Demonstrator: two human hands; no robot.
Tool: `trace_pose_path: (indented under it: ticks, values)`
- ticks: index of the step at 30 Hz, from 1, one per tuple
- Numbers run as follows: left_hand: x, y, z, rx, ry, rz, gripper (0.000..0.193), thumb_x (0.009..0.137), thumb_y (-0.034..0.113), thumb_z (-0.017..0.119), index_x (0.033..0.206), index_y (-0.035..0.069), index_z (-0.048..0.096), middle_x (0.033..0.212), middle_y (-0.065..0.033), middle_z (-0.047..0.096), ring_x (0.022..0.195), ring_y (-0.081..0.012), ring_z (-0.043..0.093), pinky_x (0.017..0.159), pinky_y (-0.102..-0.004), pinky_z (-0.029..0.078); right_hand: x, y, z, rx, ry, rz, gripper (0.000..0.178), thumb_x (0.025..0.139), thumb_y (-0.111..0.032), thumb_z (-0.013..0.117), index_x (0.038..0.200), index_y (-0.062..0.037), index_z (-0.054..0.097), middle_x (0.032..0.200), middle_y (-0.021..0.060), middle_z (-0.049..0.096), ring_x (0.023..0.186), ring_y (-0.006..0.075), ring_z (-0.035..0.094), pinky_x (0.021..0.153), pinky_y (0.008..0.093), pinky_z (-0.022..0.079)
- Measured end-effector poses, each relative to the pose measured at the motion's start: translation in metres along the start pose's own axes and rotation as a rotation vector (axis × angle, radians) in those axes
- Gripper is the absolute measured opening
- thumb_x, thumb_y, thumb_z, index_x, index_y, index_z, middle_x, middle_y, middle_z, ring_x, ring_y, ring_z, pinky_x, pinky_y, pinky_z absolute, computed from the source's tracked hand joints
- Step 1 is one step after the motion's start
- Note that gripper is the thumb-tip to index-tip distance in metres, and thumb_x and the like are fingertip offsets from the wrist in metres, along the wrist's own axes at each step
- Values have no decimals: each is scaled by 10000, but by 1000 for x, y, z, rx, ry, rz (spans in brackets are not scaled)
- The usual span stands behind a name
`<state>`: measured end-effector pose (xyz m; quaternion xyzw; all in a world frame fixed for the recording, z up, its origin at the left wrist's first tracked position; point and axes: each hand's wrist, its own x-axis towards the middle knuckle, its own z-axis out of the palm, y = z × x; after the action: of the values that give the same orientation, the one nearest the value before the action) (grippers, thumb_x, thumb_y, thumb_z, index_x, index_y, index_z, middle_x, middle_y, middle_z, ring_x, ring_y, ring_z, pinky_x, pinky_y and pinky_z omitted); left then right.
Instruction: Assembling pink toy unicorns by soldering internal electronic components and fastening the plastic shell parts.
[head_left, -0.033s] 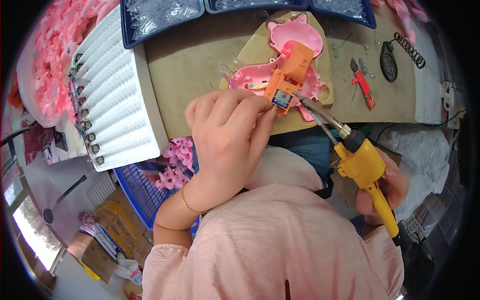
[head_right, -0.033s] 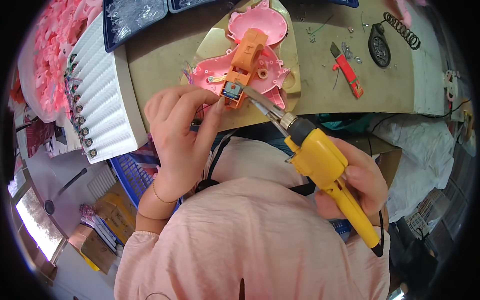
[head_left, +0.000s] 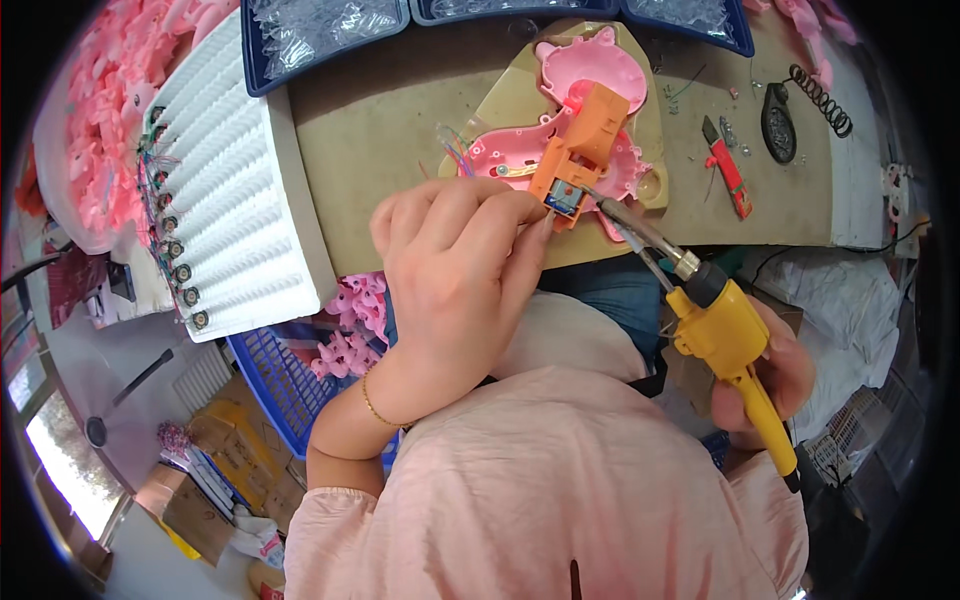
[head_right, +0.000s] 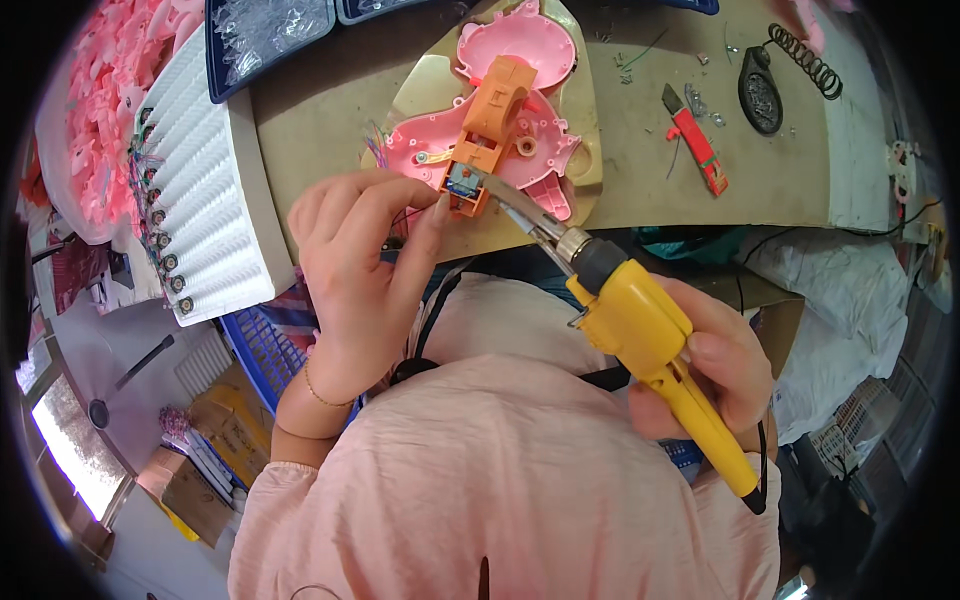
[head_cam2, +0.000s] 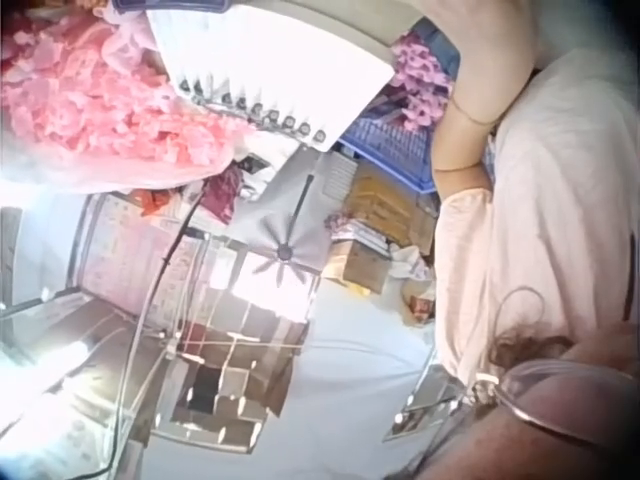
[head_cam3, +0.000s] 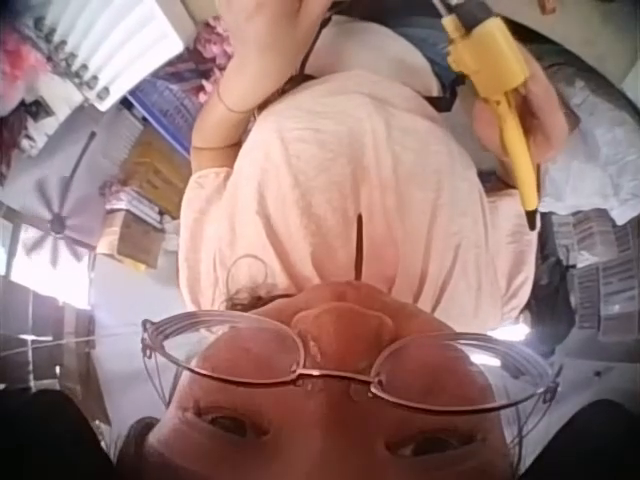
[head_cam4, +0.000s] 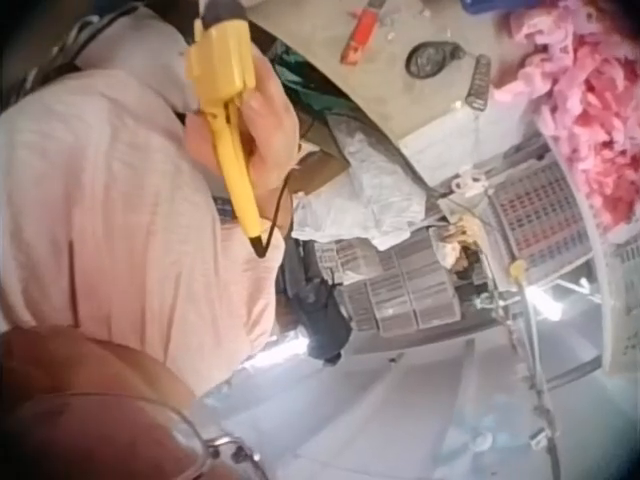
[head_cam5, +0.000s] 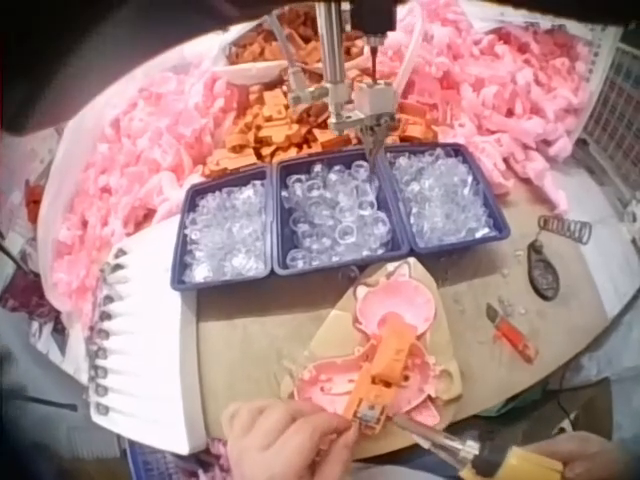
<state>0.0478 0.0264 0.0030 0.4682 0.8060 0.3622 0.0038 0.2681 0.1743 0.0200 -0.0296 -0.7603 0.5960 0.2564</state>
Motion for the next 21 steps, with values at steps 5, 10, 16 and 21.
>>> trace_pose_path:
  ticks: [5,10,16,21]
  values:
    - [1,1,-2,-21,-45,-7,123,730,112,686,826,111,610,799,-5,585,831,-217,532,787,-358,336,8,5,-5,-67,-116,-76,679,753,-79,730,1298,-84,325,1147,423,463,893,374,641,709,381,526]
    - [0,2,-3,-96,-96,-82,103,747,114,674,816,102,598,789,-11,581,812,-220,526,785,-359,331,13,5,0,-114,-153,-69,674,742,-70,729,1282,-91,326,1152,387,483,854,383,653,674,378,539]
    - [0,3,-2,-94,-80,-87,95,753,112,668,810,100,593,777,-12,578,798,-216,524,783,-361,329,14,6,0,-169,-147,-80,646,737,-63,729,1253,-97,343,1135,388,492,829,365,660,660,379,538]
    - [-1,3,-1,-97,-75,-86,97,749,112,669,806,99,591,776,-13,579,799,-215,527,788,-363,330,19,5,3,-98,-166,-36,582,728,-55,731,1199,-101,391,1132,362,508,815,365,658,666,371,531]
